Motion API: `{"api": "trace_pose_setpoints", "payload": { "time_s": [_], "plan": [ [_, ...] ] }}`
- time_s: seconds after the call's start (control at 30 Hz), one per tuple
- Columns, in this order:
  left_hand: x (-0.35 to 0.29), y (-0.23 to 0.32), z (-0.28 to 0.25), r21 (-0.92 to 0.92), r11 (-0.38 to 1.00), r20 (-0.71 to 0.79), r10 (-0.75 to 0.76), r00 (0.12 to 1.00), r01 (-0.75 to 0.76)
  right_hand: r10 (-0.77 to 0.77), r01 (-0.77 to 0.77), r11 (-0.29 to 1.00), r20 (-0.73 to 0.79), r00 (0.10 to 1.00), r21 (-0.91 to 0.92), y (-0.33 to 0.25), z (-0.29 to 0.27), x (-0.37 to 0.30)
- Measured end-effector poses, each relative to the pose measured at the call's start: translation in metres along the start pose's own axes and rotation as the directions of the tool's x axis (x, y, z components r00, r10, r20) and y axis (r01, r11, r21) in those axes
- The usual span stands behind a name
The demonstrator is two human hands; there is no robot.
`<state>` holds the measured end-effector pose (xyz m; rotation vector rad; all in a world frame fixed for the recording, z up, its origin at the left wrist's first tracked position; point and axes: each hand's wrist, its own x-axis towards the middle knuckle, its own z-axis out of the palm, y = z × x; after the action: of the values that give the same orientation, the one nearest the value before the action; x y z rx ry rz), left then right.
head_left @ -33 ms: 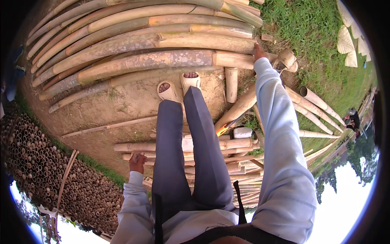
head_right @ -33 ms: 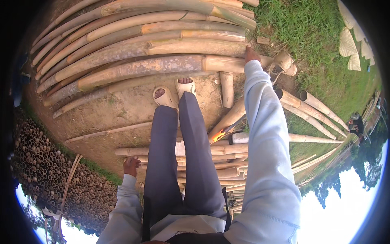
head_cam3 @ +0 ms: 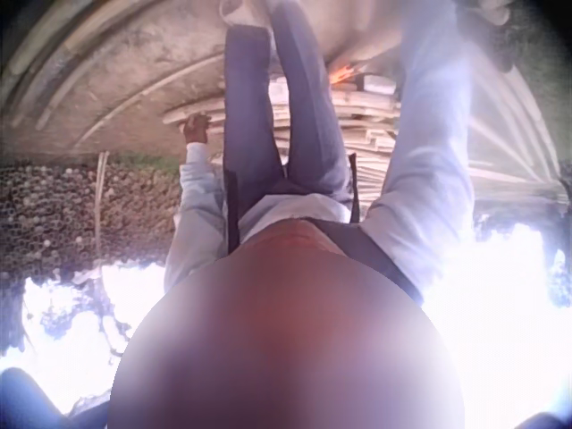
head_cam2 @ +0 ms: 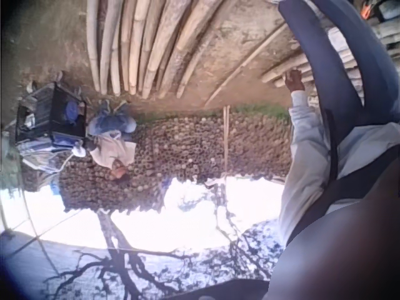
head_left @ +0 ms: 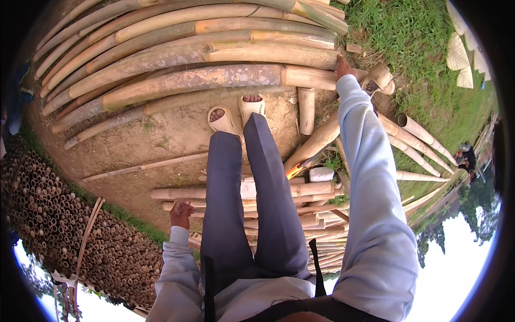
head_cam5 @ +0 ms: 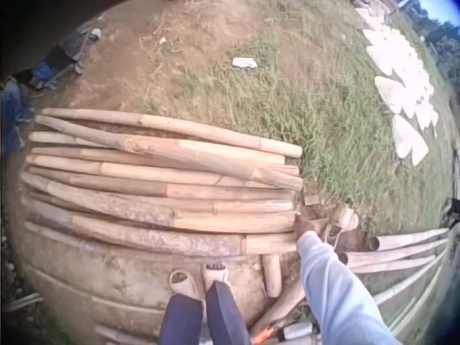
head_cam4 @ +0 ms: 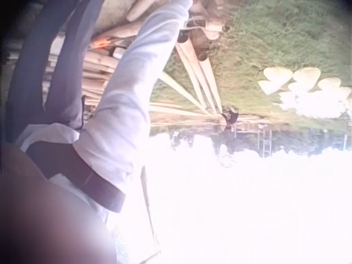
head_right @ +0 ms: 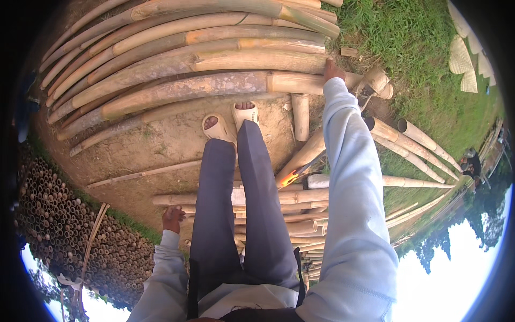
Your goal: The person selects a bamboo pole from a pile, positions it between their legs, and uses a hand saw to cut it into shorter sections. The person then moves the cut pieces aside and repeats the process with another pole.
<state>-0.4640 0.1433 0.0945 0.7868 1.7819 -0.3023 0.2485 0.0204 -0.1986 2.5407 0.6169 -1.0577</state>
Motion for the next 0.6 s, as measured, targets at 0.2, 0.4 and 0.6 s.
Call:
{"api": "trace_pose_setpoints", "payload": {
  "time_s": [0.2, 0.4, 0.6],
  "plan": [
    [0.01, 0.008, 0.007, 0.057, 0.989, 0.037, -0.139, 0.99, 0.137, 0.503, -0.396, 0.515, 0.106, 0.858, 0.76, -0.008, 0.002, 0.017],
    [0.013, 0.005, 0.01, 0.009, 0.995, 0.048, -0.099, 0.994, 0.099, 0.266, -0.337, 0.086, 0.304, 0.915, 0.937, -0.026, -0.012, -0.006],
    [0.021, 0.007, 0.004, 0.031, 0.993, 0.033, -0.114, 0.993, 0.113, 0.202, -0.346, 0.002, 0.338, 0.919, 0.938, -0.026, -0.008, -0.018]
  ]
}}
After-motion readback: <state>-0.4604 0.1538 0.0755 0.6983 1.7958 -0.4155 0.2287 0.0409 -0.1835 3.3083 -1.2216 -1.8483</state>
